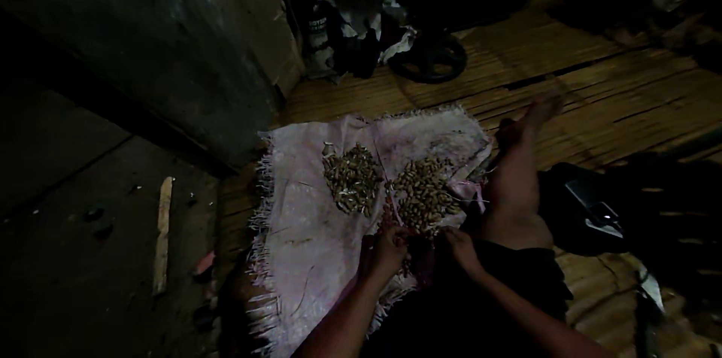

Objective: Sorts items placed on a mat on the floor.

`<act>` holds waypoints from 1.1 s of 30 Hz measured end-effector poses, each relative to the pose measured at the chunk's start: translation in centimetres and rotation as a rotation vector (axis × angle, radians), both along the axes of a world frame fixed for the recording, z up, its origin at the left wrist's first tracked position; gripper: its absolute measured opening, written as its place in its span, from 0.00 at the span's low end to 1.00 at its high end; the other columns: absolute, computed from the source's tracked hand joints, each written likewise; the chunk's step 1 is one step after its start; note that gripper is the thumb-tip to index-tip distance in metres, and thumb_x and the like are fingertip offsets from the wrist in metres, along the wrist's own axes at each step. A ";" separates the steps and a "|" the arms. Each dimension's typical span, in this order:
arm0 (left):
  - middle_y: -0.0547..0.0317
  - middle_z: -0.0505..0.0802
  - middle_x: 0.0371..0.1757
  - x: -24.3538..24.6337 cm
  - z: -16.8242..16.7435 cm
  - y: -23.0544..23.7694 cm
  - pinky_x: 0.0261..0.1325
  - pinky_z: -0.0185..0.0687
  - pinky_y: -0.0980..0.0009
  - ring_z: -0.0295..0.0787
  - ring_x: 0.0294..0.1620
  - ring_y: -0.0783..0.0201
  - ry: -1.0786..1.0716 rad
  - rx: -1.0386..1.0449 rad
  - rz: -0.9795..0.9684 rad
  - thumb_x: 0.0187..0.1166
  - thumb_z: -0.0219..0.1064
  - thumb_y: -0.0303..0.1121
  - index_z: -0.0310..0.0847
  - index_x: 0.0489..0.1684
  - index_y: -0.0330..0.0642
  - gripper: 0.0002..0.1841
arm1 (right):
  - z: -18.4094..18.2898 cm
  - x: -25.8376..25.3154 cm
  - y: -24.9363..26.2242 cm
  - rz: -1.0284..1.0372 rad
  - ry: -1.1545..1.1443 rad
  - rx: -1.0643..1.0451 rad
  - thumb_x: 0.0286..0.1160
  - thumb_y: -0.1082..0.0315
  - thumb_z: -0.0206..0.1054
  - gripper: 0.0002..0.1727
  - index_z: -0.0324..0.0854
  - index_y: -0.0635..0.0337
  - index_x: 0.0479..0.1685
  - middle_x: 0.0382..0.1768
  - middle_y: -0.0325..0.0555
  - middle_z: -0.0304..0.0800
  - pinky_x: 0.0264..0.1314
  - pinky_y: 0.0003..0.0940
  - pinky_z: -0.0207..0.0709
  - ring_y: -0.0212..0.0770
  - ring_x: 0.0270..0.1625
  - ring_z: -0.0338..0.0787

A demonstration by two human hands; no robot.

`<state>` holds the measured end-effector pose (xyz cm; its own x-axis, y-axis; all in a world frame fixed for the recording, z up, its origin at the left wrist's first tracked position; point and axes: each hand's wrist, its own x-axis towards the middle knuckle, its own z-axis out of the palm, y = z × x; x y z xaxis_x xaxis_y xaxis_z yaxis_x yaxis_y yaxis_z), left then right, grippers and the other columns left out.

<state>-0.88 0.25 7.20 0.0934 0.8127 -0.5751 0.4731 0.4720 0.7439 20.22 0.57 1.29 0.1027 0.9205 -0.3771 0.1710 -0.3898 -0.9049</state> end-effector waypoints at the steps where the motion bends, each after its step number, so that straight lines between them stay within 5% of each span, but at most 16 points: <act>1: 0.55 0.90 0.64 0.0 -0.1 0.0 0.47 0.94 0.61 0.95 0.40 0.62 -0.010 0.001 0.011 0.78 0.68 0.26 0.79 0.73 0.51 0.23 | 0.1 0.0 0.0 -0.003 0.010 0.001 0.90 0.68 0.54 0.15 0.87 0.67 0.46 0.30 0.41 0.89 0.35 0.29 0.83 0.30 0.30 0.85; 4: 0.55 0.90 0.65 -0.3 -0.4 0.0 0.44 0.93 0.62 0.94 0.38 0.62 -0.060 0.014 0.074 0.77 0.67 0.23 0.80 0.72 0.51 0.23 | 0.0 0.1 0.1 0.016 0.002 0.008 0.89 0.68 0.55 0.15 0.87 0.66 0.45 0.29 0.40 0.89 0.35 0.29 0.83 0.29 0.30 0.85; 10: 0.53 0.95 0.49 -0.8 -1.3 -0.2 0.48 0.93 0.63 0.95 0.40 0.61 -0.300 0.056 0.254 0.85 0.59 0.25 0.82 0.64 0.37 0.14 | 0.0 0.1 0.4 0.062 -0.064 -0.022 0.88 0.67 0.58 0.14 0.89 0.65 0.43 0.29 0.41 0.89 0.36 0.31 0.83 0.31 0.30 0.85; 14: 0.51 0.95 0.45 -1.3 -2.7 -0.3 0.46 0.92 0.62 0.94 0.39 0.59 -0.377 0.041 0.347 0.89 0.55 0.31 0.84 0.62 0.39 0.14 | 0.2 -0.1 0.4 0.086 -0.086 -0.038 0.86 0.68 0.59 0.12 0.89 0.64 0.43 0.30 0.42 0.90 0.36 0.33 0.83 0.32 0.30 0.86; 18: 0.50 0.91 0.40 -1.1 -3.5 -0.1 0.41 0.90 0.61 0.90 0.35 0.58 -0.494 -0.031 0.458 0.93 0.53 0.41 0.82 0.62 0.36 0.19 | 0.1 -0.4 0.1 0.152 -0.119 -0.028 0.84 0.68 0.60 0.12 0.89 0.63 0.48 0.34 0.45 0.92 0.35 0.38 0.86 0.37 0.30 0.89; 20: 0.49 0.91 0.41 -0.9 -3.4 -0.2 0.39 0.91 0.60 0.91 0.34 0.56 -0.546 -0.124 0.478 0.94 0.49 0.47 0.81 0.61 0.36 0.22 | 0.2 -0.7 0.0 0.255 -0.173 0.002 0.84 0.68 0.60 0.13 0.89 0.62 0.52 0.42 0.48 0.92 0.45 0.41 0.87 0.39 0.39 0.91; 23: 0.48 0.93 0.51 -0.2 -4.0 -0.4 0.47 0.90 0.53 0.93 0.46 0.53 -0.520 -0.219 0.431 0.94 0.39 0.57 0.82 0.64 0.40 0.32 | 1.9 -2.2 -0.3 0.473 -0.261 0.068 0.85 0.64 0.59 0.15 0.87 0.58 0.58 0.47 0.46 0.92 0.49 0.42 0.89 0.39 0.43 0.92; 25: 0.46 0.89 0.66 0.4 -4.2 -0.7 0.66 0.83 0.47 0.86 0.66 0.51 -0.435 -0.240 0.483 0.90 0.44 0.62 0.79 0.72 0.42 0.34 | 4.0 -3.4 -0.3 0.679 -0.317 0.155 0.85 0.63 0.59 0.18 0.86 0.53 0.67 0.60 0.43 0.91 0.68 0.41 0.84 0.37 0.61 0.90; 27: 0.42 0.79 0.79 0.5 -4.2 -0.9 0.77 0.75 0.43 0.76 0.79 0.47 -0.375 -0.264 0.584 0.85 0.54 0.65 0.61 0.88 0.42 0.41 | 5.2 -4.3 -0.1 0.866 -0.378 0.242 0.84 0.63 0.59 0.23 0.80 0.49 0.77 0.72 0.43 0.85 0.81 0.45 0.74 0.39 0.75 0.83; 29: 0.41 0.81 0.76 0.2 -3.8 -0.6 0.71 0.80 0.42 0.79 0.74 0.46 -0.359 -0.263 0.703 0.81 0.63 0.62 0.58 0.89 0.43 0.43 | 5.7 -4.7 0.1 0.930 -0.391 0.313 0.85 0.63 0.58 0.25 0.77 0.46 0.81 0.77 0.40 0.82 0.85 0.46 0.70 0.39 0.80 0.79; 31: 0.44 0.86 0.60 0.0 -3.0 -0.1 0.58 0.84 0.48 0.85 0.58 0.49 -0.378 -0.231 0.800 0.80 0.68 0.55 0.68 0.81 0.41 0.36 | 5.9 -4.5 0.4 0.887 -0.342 0.354 0.87 0.64 0.56 0.24 0.78 0.43 0.81 0.76 0.38 0.84 0.85 0.44 0.71 0.37 0.79 0.79; 33: 0.46 0.89 0.60 -0.3 -2.2 0.2 0.62 0.85 0.50 0.87 0.60 0.52 -0.462 -0.214 0.776 0.83 0.66 0.49 0.76 0.72 0.38 0.27 | 5.9 -4.0 0.6 0.808 -0.314 0.379 0.86 0.66 0.54 0.24 0.81 0.43 0.78 0.73 0.38 0.86 0.82 0.43 0.74 0.36 0.77 0.81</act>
